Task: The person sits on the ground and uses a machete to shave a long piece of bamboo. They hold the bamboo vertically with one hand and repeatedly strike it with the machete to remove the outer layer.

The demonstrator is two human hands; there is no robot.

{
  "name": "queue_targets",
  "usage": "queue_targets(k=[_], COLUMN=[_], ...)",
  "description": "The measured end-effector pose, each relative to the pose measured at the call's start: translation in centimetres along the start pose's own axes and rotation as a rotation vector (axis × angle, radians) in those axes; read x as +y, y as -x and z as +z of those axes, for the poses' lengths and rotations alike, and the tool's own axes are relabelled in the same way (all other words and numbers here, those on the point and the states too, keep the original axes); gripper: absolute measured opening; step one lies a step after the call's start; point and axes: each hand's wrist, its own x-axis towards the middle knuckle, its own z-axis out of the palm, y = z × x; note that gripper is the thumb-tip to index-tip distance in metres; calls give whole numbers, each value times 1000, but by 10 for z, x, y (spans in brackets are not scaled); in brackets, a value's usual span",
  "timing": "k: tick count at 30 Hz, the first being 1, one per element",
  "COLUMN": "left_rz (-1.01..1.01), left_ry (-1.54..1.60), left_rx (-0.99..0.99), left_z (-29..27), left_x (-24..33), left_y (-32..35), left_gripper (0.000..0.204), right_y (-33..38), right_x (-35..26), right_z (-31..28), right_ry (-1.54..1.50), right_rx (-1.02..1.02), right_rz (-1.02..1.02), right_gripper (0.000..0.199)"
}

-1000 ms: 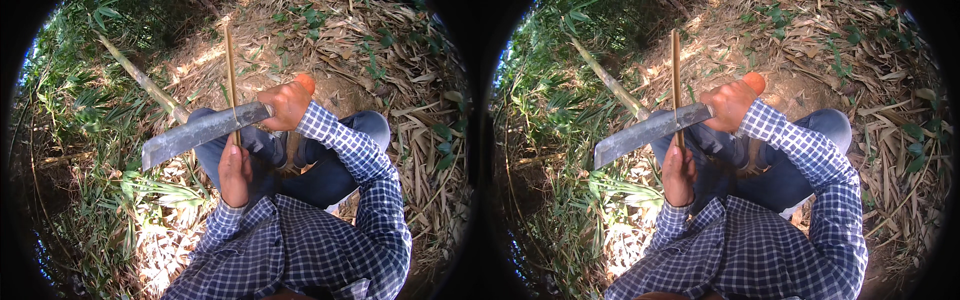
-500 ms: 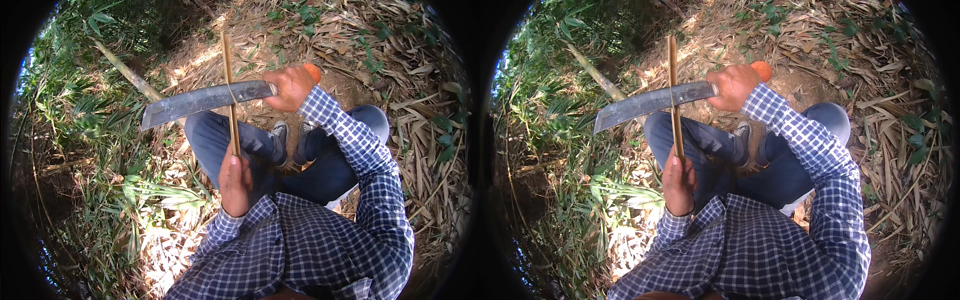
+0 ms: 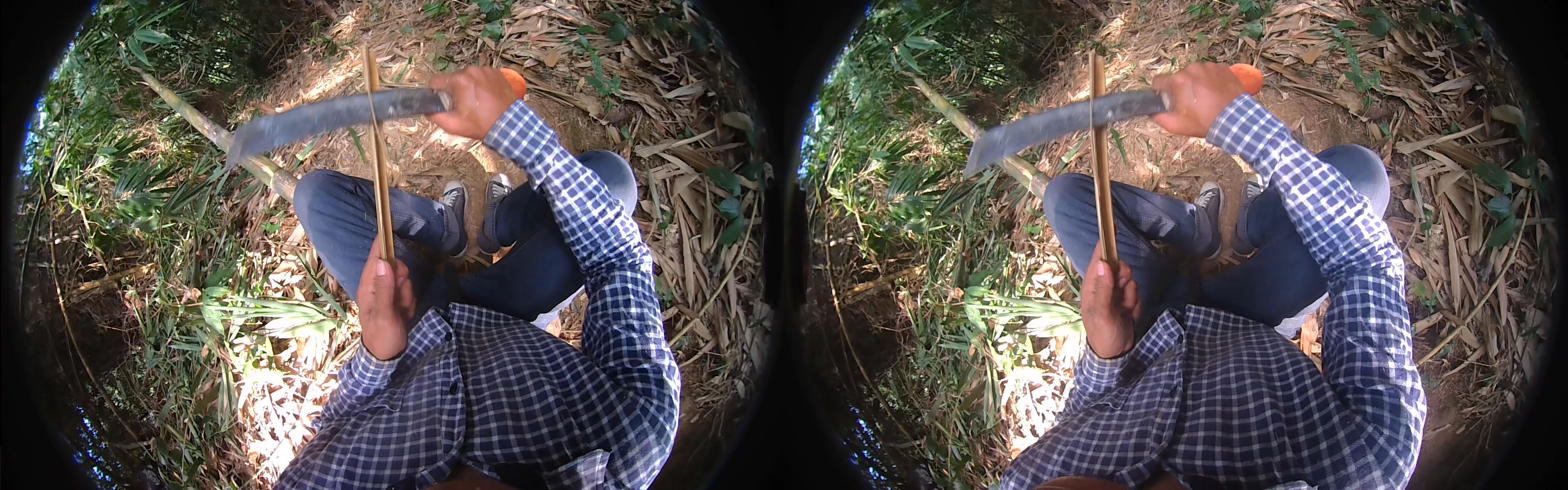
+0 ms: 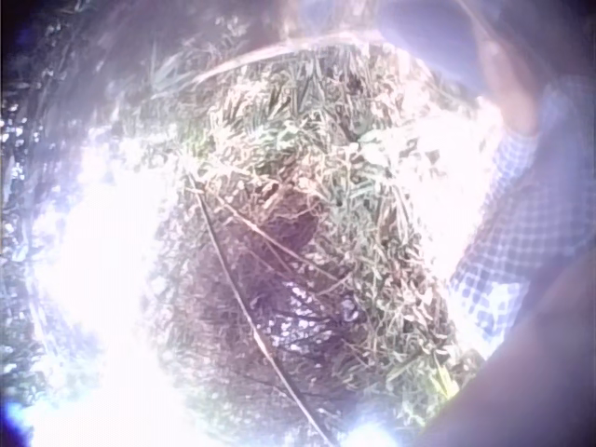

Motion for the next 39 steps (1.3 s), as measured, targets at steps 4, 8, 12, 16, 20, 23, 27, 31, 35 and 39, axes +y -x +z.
queue_targets(k=[4,8,12,16,20,23,27,31,35,39], left_rz=[0,27,-4,-30,-51,-76,-43,-54,-68,-44], left_ry=[27,121,195,148,129,153,132,98,113,82], left_rx=[7,25,2,41,8,-40,-1,-27,-9,-23], left_z=[-8,-20,-30,-22,-11,-15,-13,-10,-7,-5], left_x=[-7,-8,-3,-4,1,-10,-2,-3,-3,-2], left_y=[-2,-21,-44,-53,-40,-38,-39,-29,-24,-18], left_gripper=[59,55,50,33,44,49,49,49,50,51], right_y=[-11,0,23,45,33,20,38,24,19,24], right_x=[46,20,-26,-59,-50,-33,-46,-22,-26,-22], right_z=[3,-3,2,29,35,32,22,31,17,28], right_ry=[71,-48,-116,-141,-123,-145,-134,-124,-113,-190], right_rx=[206,13,-130,-44,-85,-51,-149,-69,-86,61], right_rz=[162,242,13,-322,-260,-138,-287,-173,-151,-289], right_gripper=[42,48,35,26,29,23,25,27,24,22])
